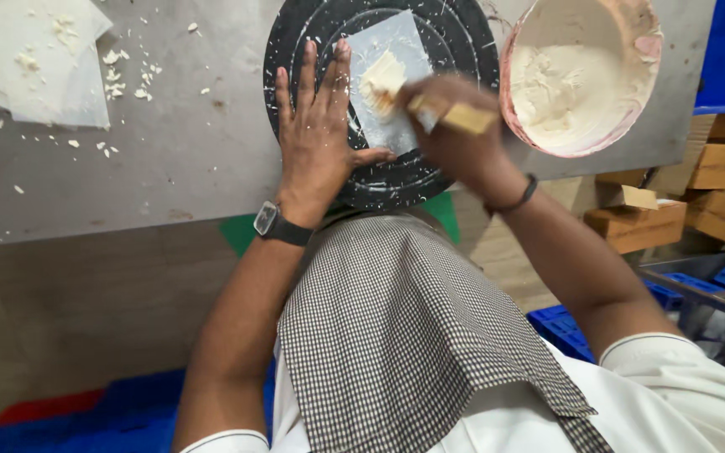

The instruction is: The person repeatedly applies a white paste onto small square sheets using a brush, then folds each sheet and places it on a tray. The process is repeated multiple times with new sheets taken from a stack.

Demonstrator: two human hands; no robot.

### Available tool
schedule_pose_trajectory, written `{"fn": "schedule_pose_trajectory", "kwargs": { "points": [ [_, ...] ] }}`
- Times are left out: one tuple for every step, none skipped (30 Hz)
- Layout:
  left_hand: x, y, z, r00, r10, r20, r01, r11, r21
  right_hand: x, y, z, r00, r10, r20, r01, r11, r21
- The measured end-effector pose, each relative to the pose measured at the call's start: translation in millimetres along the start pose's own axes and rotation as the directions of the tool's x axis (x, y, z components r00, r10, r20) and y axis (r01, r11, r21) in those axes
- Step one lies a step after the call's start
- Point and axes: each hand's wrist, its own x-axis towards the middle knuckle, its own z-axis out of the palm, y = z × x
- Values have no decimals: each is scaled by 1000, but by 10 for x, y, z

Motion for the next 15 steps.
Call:
{"fn": "schedule_pose_trajectory", "kwargs": {
  "points": [
    [-6,3,-6,1000,-7,15,7,1000,-5,31,-36,-44,993,113,-23,-113,993,31],
    [0,6,-12,999,-23,33,24,1000,-13,71,-69,-101,974,225,-32,-222,973,69],
    [-9,15,-19,999,-31,34,31,999,-9,106,-122,-142,941,337,-38,-331,937,109],
    [-13,24,-24,999,-26,33,26,1000,-1,133,-168,-173,971,237,16,-237,969,69],
    [22,17,-34,1000,-9,25,9,1000,11,160,-187,-206,989,133,60,-135,991,26],
    [34,15,-41,999,-7,42,7,1000,10,162,-207,-232,994,29,108,-27,1000,-16],
    [38,16,-48,998,-10,58,9,1000,8,151,-208,-249,993,110,40,-109,994,-26],
    [37,17,-51,997,-24,79,24,1000,1,108,-211,-253,982,188,-18,-189,982,-24],
    [39,17,-51,998,-19,65,19,1000,4,66,-176,-246,962,265,-68,-267,964,-14],
    [32,13,-50,998,-11,55,11,1000,10,-9,-152,-218,981,193,4,-193,981,24],
    [33,7,-46,999,10,43,-10,1000,20,-108,-135,-183,991,117,58,-120,991,60],
    [28,0,-42,999,12,52,-14,999,31,-204,-91,-151,994,38,100,-47,994,93],
    [22,-6,-35,998,17,58,-19,999,40,-280,8,-125,999,32,38,-35,996,82],
    [19,-14,-30,998,14,64,-17,999,46,-327,159,-102,1000,22,-18,-21,997,73],
    [11,-16,-22,998,3,70,-5,1000,28,-375,323,-92,998,12,-62,-8,998,68]
  ]
}}
